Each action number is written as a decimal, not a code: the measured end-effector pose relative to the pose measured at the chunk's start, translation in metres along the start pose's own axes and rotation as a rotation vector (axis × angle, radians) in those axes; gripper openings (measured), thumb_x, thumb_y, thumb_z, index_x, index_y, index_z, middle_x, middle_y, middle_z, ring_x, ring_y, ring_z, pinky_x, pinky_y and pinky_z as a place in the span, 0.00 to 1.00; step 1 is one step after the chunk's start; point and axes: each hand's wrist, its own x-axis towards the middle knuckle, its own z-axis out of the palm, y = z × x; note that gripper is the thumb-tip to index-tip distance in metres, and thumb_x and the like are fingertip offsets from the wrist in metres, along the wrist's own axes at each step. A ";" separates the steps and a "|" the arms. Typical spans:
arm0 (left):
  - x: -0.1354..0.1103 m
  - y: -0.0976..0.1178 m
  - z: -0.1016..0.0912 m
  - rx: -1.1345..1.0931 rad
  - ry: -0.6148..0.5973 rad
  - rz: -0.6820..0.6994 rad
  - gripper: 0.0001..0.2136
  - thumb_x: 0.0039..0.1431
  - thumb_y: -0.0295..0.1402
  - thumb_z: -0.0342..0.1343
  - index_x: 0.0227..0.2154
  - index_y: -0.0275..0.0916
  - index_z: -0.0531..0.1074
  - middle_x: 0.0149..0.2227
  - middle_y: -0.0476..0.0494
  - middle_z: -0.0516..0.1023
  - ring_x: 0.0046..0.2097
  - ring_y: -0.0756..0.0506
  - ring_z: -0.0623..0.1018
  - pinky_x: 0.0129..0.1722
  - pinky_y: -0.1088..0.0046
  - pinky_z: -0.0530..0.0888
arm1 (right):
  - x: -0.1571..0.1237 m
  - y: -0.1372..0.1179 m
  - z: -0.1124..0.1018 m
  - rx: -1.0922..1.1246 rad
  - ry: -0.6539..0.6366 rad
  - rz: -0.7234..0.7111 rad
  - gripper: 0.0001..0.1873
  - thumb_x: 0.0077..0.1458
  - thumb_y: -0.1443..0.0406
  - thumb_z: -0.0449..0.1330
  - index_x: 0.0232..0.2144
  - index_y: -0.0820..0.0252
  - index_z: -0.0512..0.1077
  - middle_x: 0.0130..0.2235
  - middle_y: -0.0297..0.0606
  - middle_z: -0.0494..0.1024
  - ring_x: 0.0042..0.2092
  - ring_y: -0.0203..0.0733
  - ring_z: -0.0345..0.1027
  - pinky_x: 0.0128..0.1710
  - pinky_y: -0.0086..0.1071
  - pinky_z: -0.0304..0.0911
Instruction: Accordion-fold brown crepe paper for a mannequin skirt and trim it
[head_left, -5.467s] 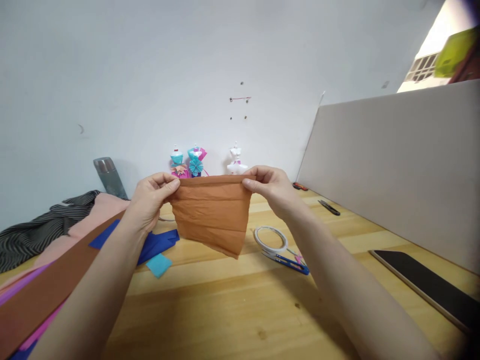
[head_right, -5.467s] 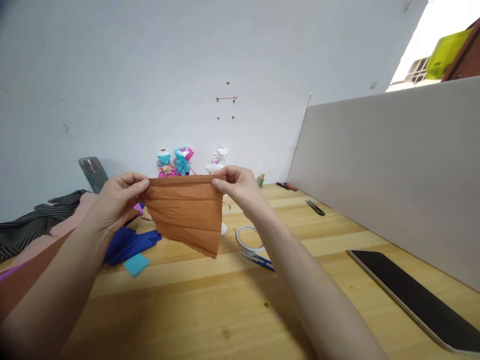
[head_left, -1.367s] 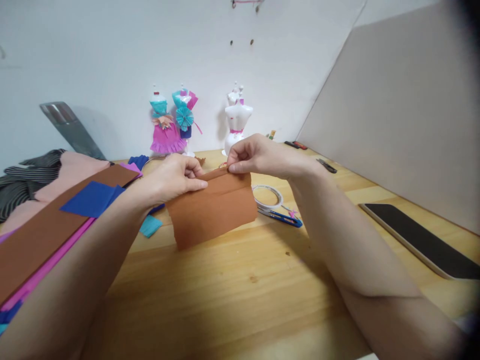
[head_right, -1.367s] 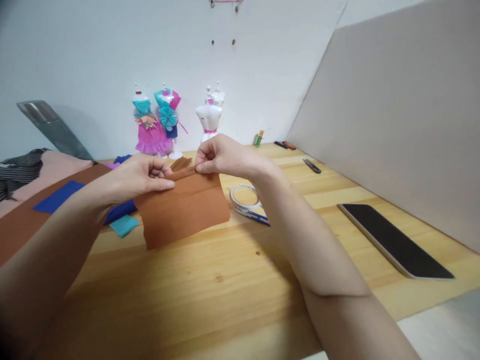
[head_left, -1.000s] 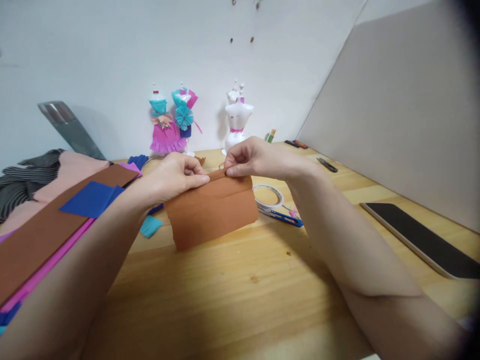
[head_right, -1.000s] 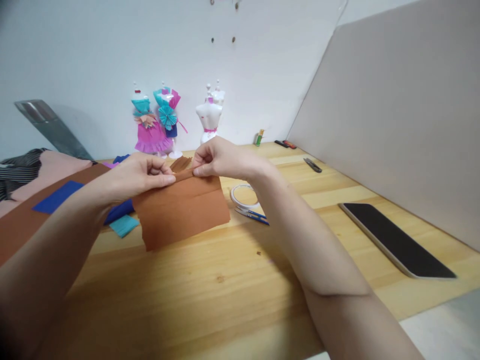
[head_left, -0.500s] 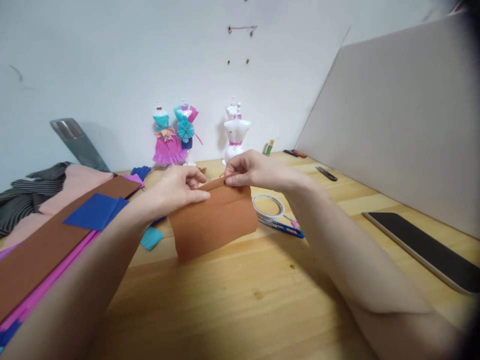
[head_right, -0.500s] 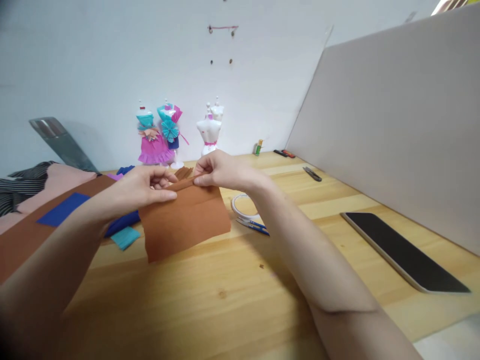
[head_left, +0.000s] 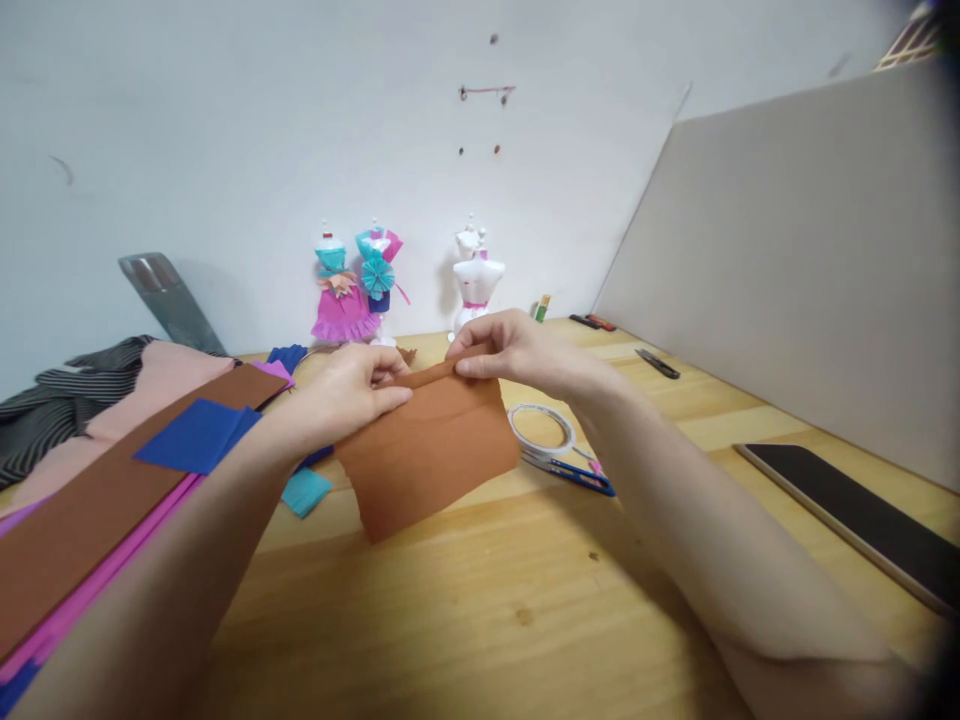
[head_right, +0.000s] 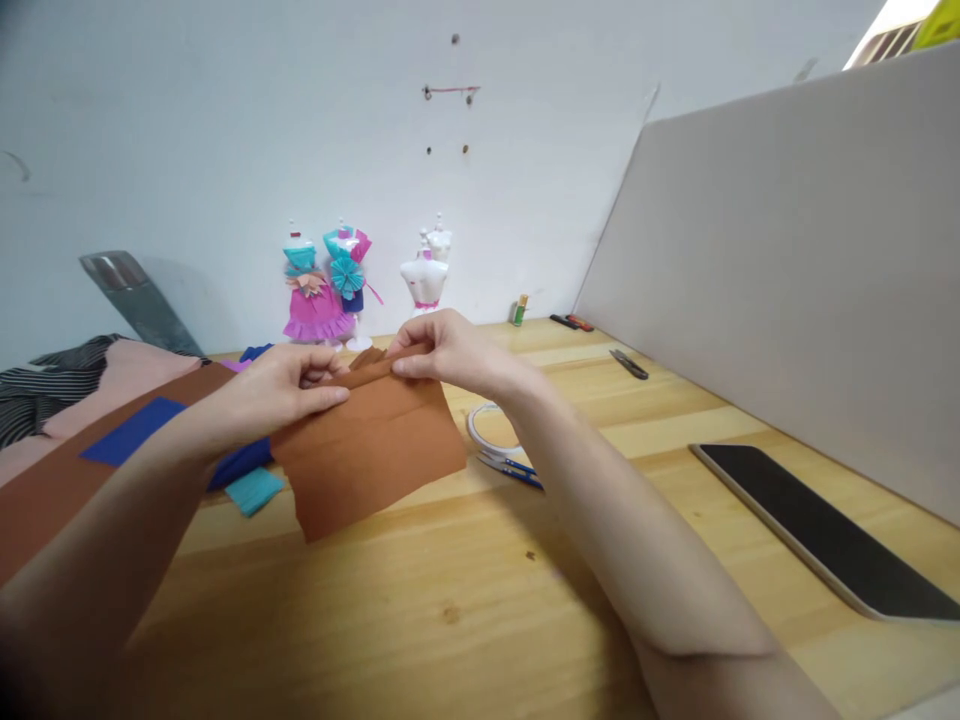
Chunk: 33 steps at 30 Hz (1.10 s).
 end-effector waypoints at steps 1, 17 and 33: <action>0.000 0.000 -0.001 -0.003 -0.007 0.006 0.07 0.49 0.38 0.54 0.28 0.39 0.70 0.28 0.50 0.73 0.31 0.48 0.71 0.28 0.75 0.64 | 0.000 -0.001 0.000 0.001 0.016 -0.009 0.08 0.40 0.65 0.65 0.26 0.64 0.73 0.24 0.32 0.73 0.28 0.34 0.64 0.29 0.29 0.57; -0.005 -0.003 -0.026 -0.222 0.116 -0.083 0.08 0.43 0.38 0.61 0.21 0.38 0.74 0.20 0.50 0.72 0.22 0.51 0.67 0.21 0.77 0.62 | -0.005 -0.006 0.001 -0.001 0.192 -0.092 0.07 0.41 0.64 0.63 0.23 0.63 0.72 0.24 0.33 0.72 0.29 0.35 0.63 0.30 0.30 0.55; 0.002 -0.025 -0.027 -0.790 0.258 -0.083 0.13 0.38 0.37 0.69 0.28 0.37 0.76 0.26 0.47 0.79 0.26 0.50 0.76 0.29 0.75 0.73 | 0.001 -0.006 0.002 0.124 0.456 -0.156 0.09 0.38 0.62 0.64 0.22 0.61 0.71 0.23 0.33 0.71 0.27 0.34 0.62 0.27 0.30 0.57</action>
